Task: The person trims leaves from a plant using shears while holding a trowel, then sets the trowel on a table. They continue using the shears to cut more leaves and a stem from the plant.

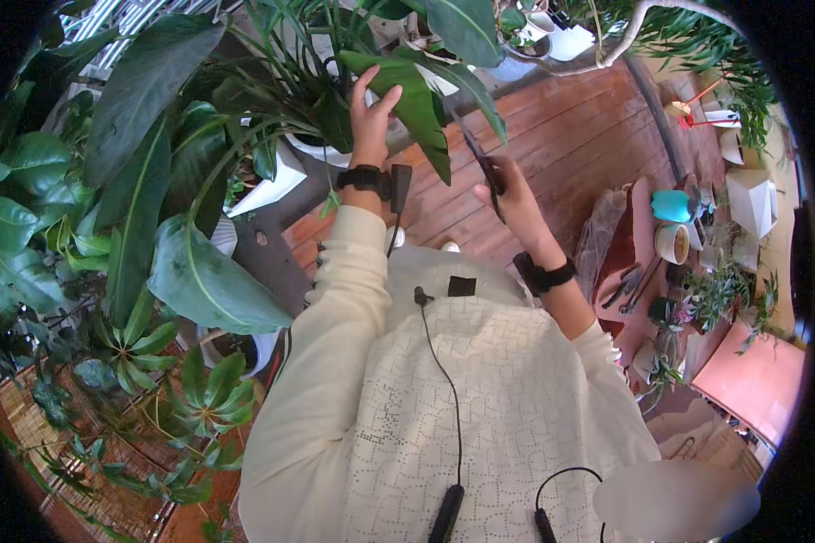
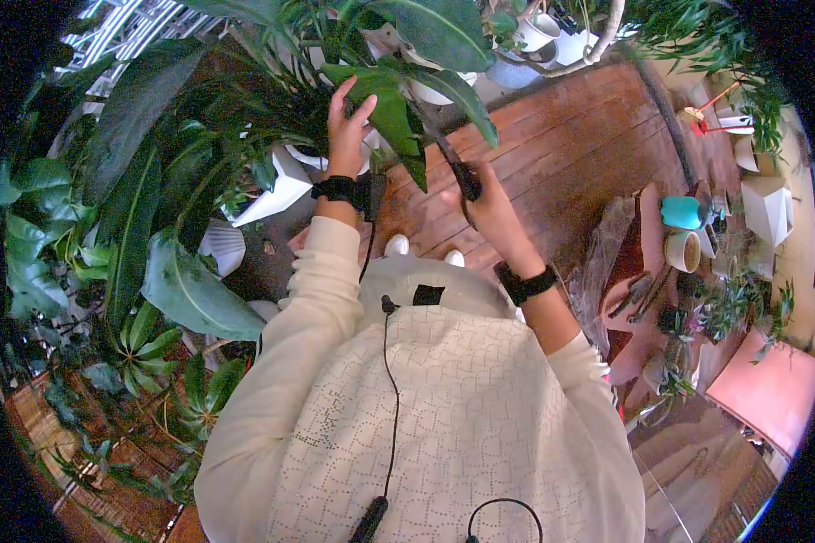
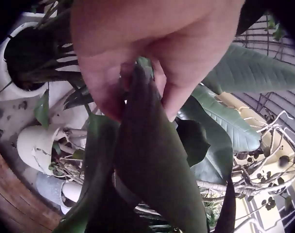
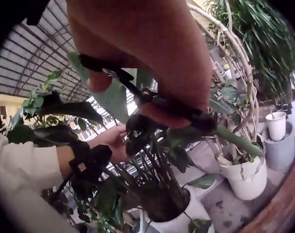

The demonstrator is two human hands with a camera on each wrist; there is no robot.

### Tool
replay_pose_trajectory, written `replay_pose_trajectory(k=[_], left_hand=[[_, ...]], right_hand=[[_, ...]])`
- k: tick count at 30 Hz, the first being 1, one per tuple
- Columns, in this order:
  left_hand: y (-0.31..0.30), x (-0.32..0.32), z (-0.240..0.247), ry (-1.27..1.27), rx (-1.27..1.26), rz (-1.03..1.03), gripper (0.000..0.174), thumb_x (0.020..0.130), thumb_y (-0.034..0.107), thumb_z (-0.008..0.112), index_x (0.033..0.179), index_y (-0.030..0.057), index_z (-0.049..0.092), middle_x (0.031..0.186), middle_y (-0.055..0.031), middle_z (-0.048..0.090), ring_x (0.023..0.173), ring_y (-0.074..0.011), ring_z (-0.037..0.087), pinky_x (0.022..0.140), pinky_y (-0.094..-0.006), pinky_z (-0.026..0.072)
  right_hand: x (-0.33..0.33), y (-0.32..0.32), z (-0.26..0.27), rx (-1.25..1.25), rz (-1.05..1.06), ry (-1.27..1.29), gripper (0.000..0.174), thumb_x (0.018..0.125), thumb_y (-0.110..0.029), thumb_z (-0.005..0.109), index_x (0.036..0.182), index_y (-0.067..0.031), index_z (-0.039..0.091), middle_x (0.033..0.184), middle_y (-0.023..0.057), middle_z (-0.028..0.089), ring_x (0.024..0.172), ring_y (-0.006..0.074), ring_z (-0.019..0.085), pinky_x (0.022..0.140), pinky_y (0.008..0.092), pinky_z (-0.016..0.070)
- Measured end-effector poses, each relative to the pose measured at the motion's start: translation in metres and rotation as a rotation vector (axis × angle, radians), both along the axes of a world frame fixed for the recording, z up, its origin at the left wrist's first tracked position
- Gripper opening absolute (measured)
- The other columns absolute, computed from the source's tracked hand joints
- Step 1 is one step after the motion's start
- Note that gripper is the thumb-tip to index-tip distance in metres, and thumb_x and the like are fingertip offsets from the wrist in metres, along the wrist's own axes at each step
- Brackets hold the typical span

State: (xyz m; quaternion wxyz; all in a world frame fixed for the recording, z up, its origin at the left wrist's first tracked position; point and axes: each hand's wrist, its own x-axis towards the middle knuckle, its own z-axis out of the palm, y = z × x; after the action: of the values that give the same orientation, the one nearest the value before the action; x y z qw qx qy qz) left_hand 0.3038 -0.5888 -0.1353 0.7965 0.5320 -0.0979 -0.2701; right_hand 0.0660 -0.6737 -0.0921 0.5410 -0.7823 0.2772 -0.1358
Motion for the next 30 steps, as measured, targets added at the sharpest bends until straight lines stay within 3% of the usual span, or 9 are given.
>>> replay_pose_trajectory(k=[4,6,21,25,27,30], left_hand=[[-0.001,-0.001,-0.007,0.027,-0.065,-0.007,0.052,0.08,0.006,0.071,0.128,0.0122,0.051,0.122,-0.0037,0.052,0.099,-0.0167,0.059,0.077,-0.0266,0.0515],[-0.001,0.0,-0.012,-0.027,-0.061,-0.034,0.052,0.082,0.013,0.07,0.129,0.0196,0.049,0.122,-0.0004,0.053,0.104,-0.0159,0.055,0.082,-0.0328,0.0469],[0.001,-0.007,-0.005,0.001,-0.052,-0.047,0.051,0.083,0.015,0.069,0.129,0.0225,0.049,0.121,0.0023,0.053,0.101,-0.0131,0.054,0.075,-0.0284,0.045],[0.002,-0.008,-0.005,0.014,-0.05,-0.057,0.051,0.083,0.015,0.069,0.129,0.0225,0.048,0.121,0.0022,0.053,0.101,-0.0133,0.054,0.075,-0.029,0.0452],[0.001,-0.008,-0.005,0.005,-0.061,-0.053,0.052,0.083,0.015,0.069,0.13,0.0223,0.048,0.121,0.0018,0.053,0.101,-0.0137,0.055,0.075,-0.029,0.0457],[0.002,-0.008,-0.005,0.018,-0.061,-0.054,0.052,0.083,0.014,0.069,0.13,0.0216,0.048,0.121,0.0006,0.054,0.102,-0.0146,0.055,0.075,-0.0294,0.0469]], right_hand=[[0.02,0.007,0.002,0.029,-0.039,0.106,0.063,0.076,-0.037,0.078,0.116,0.0021,0.048,0.093,0.0139,0.058,0.086,0.0207,0.055,0.077,0.0346,0.0457],[0.027,0.012,0.008,-0.016,-0.105,0.159,0.067,0.074,-0.042,0.079,0.114,0.0024,0.049,0.092,0.0152,0.059,0.084,0.0236,0.057,0.075,0.0358,0.0467],[0.049,0.028,0.024,-0.149,-0.18,0.224,0.069,0.07,-0.049,0.078,0.107,0.0028,0.051,0.094,0.0219,0.062,0.084,0.0363,0.062,0.071,0.0408,0.0481],[0.052,0.031,0.023,-0.201,-0.216,0.158,0.07,0.07,-0.05,0.077,0.107,0.0032,0.052,0.091,0.0216,0.063,0.081,0.037,0.062,0.07,0.0414,0.0481],[0.054,0.03,0.029,-0.127,-0.198,0.222,0.07,0.073,-0.048,0.077,0.112,0.0056,0.052,0.093,0.0211,0.064,0.088,0.0289,0.063,0.078,0.0364,0.0485],[0.055,0.029,0.026,-0.112,-0.195,0.26,0.069,0.073,-0.048,0.077,0.111,0.0058,0.053,0.093,0.0208,0.064,0.088,0.0281,0.063,0.078,0.0361,0.0486]])
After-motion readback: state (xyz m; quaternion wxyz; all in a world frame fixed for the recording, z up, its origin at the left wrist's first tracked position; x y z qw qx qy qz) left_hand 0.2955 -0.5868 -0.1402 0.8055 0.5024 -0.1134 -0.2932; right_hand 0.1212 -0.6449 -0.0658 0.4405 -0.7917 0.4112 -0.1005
